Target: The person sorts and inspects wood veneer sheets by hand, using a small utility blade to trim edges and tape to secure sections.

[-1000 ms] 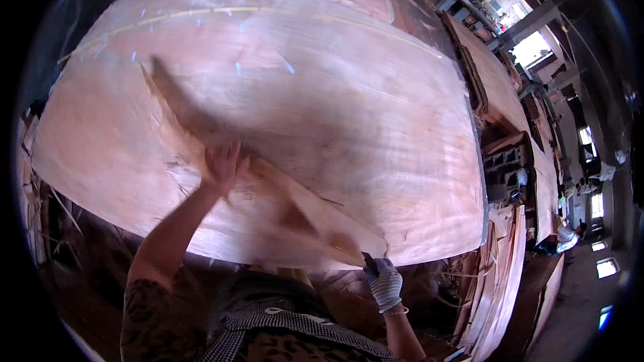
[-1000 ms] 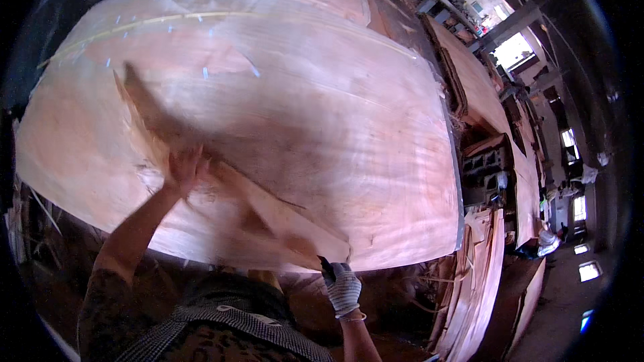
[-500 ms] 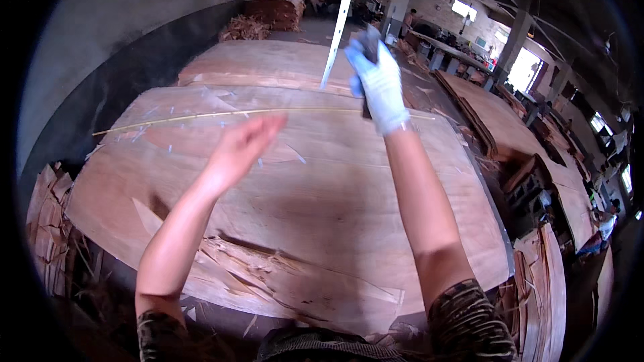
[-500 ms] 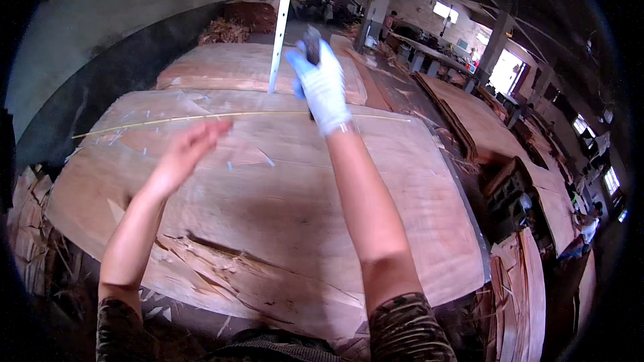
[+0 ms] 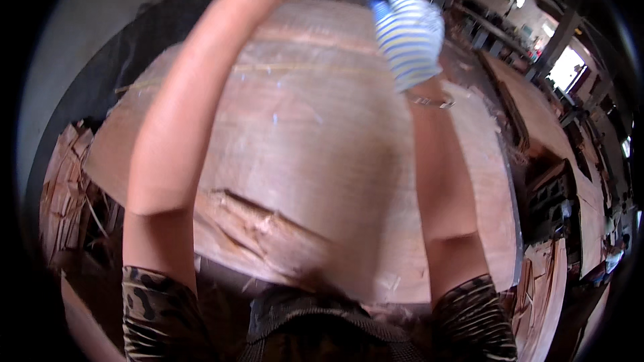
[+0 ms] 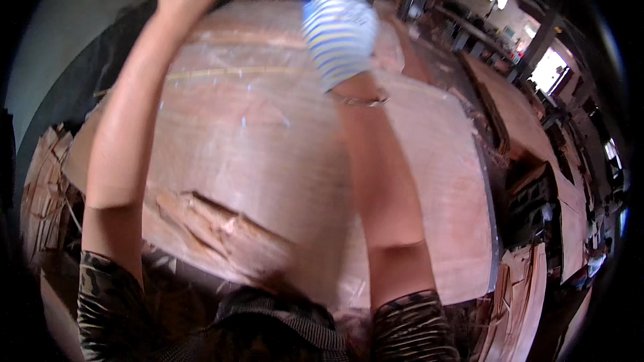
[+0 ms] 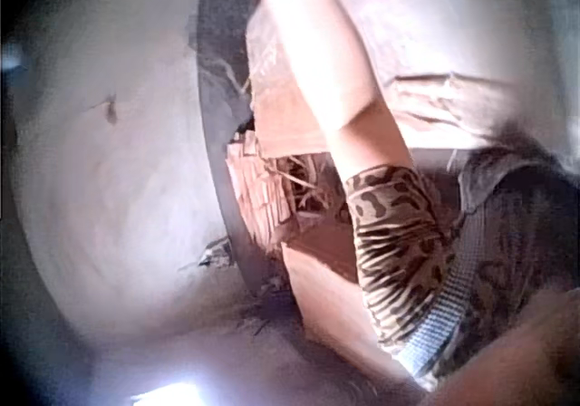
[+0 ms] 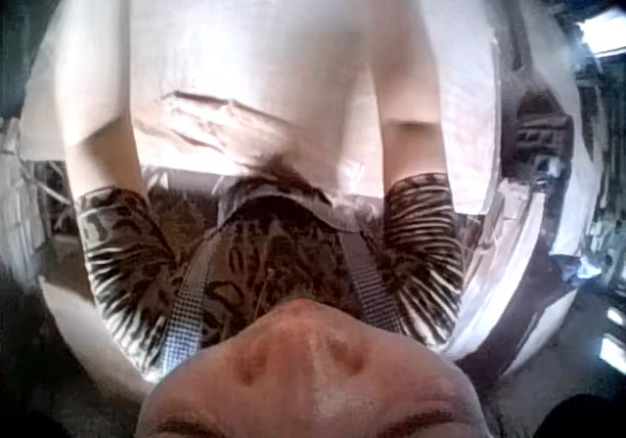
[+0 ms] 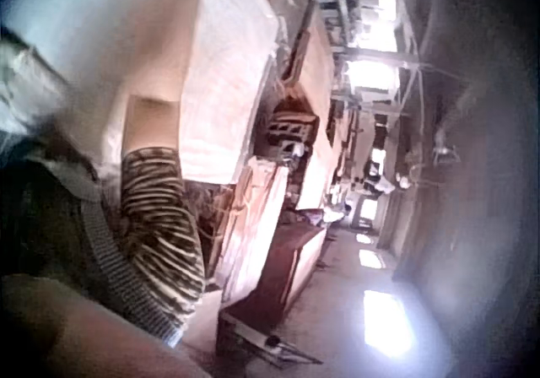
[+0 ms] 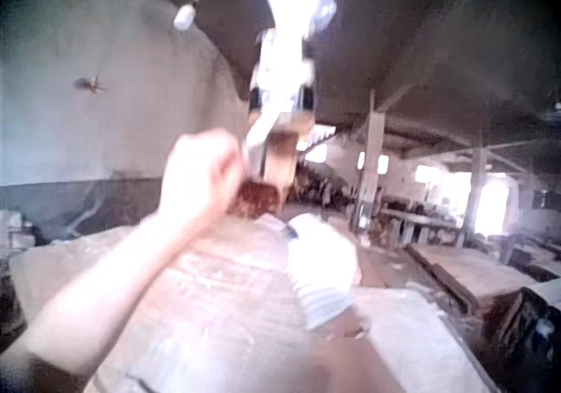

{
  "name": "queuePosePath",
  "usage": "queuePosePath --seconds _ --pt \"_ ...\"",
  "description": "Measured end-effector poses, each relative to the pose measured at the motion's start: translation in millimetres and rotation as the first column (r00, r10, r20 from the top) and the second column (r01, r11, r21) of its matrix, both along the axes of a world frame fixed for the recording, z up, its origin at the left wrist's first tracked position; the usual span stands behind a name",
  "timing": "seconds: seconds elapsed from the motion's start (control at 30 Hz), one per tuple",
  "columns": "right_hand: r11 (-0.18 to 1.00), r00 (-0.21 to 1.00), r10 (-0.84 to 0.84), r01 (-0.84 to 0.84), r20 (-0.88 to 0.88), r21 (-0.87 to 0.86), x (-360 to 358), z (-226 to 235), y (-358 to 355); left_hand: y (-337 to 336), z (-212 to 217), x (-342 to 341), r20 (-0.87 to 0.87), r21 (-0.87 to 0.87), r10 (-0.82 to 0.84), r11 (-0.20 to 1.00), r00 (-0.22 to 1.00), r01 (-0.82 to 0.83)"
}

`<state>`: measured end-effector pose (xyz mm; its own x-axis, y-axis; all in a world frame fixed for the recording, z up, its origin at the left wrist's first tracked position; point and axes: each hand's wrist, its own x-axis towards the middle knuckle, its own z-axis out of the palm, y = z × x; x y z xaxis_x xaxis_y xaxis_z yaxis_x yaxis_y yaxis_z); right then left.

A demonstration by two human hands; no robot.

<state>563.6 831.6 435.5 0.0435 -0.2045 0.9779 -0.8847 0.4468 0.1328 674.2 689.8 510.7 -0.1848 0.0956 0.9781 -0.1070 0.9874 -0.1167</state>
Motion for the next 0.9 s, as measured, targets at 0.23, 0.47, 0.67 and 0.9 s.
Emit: queuePosePath --seconds 0.23,0.47,0.67,0.9 --pt "0.829 0.188 0.455 -0.446 0.87 -0.337 16 -112 22 -12 -47 -1 -0.323 0.874 -0.941 -0.258 0.096 0.411" --pt "0.74 -0.176 0.59 -0.271 0.788 -0.615 64 -200 6 11 -257 8 0.134 0.986 -0.949 0.157 0.286 0.058" --pt "0.851 -0.463 0.509 0.147 0.726 -0.504 132 -264 8 -6 -347 53 -0.016 0.986 -0.998 -0.026 0.059 -0.164" --pt "0.808 -0.515 0.565 0.189 0.644 -0.558 200 -290 2 -9 -423 141 -0.295 0.814 -0.952 -0.294 0.079 -0.501"
